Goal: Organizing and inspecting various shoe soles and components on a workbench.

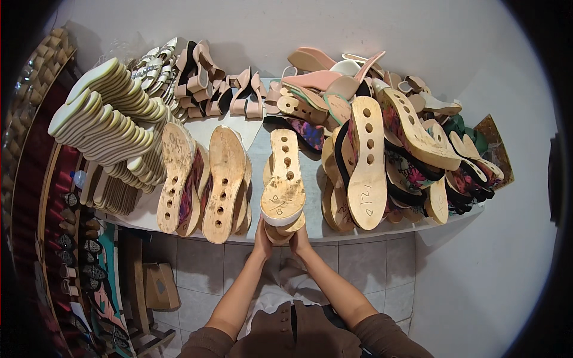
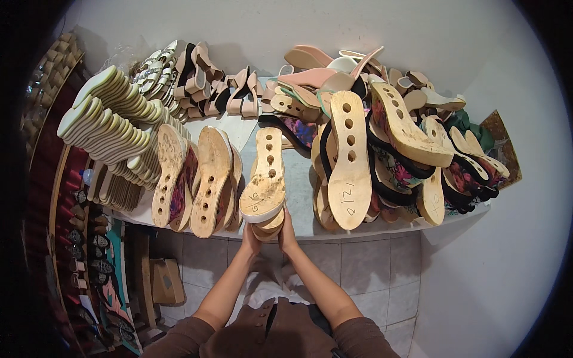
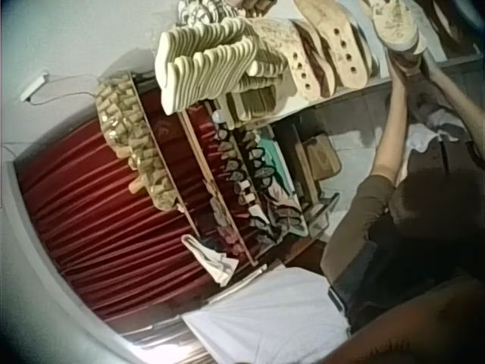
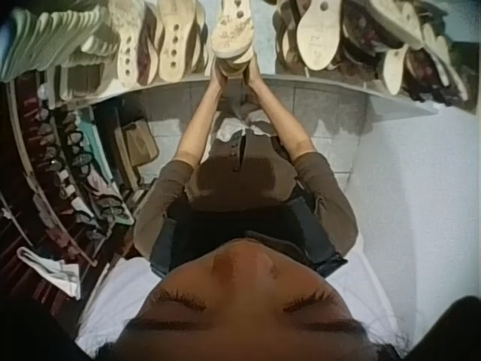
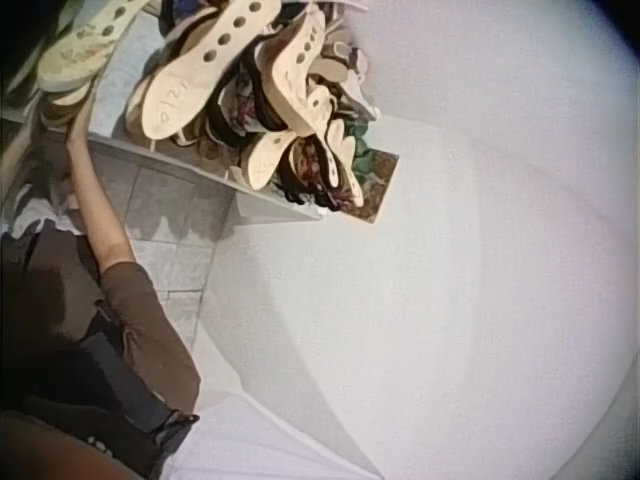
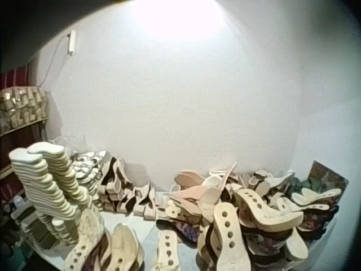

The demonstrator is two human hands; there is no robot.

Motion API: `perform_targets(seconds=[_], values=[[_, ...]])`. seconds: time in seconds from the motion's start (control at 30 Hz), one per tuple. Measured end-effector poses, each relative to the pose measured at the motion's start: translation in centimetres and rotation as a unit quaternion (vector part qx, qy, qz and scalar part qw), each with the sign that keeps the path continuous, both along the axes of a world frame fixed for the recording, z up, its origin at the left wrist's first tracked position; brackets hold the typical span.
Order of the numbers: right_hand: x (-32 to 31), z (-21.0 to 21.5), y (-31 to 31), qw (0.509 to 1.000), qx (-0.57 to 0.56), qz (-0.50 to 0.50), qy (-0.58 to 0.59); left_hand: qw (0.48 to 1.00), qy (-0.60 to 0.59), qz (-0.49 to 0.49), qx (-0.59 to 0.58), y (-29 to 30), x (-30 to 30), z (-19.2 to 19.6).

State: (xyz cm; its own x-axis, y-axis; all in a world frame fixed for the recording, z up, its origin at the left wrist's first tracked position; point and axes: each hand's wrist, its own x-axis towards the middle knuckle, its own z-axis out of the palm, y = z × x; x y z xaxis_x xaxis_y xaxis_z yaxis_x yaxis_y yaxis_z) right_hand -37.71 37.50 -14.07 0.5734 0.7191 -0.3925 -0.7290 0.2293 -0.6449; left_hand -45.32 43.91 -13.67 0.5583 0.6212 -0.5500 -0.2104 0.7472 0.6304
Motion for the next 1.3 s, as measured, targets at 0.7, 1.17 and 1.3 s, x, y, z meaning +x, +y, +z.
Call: perform_targets(seconds=[0.7, 1.17, 1.3], values=[[-0.7, -2.1, -12.0, 0.897, -0.199, -0.153, -0.363, 0.929, 0.274, -0.018, 0.247, -8.5, -6.1, -5.1], [8.8, -8.5, -13.7, 0.864, -0.242, -0.055, -0.439, 0.952, 0.055, -0.017, 0.301, -8.5, 9.3, -4.8], [8.1, -7.0, -12.8, 0.860, -0.254, -0.011, -0.442, 0.964, 0.057, -0.030, 0.258, -7.3, 10.0, -7.0]])
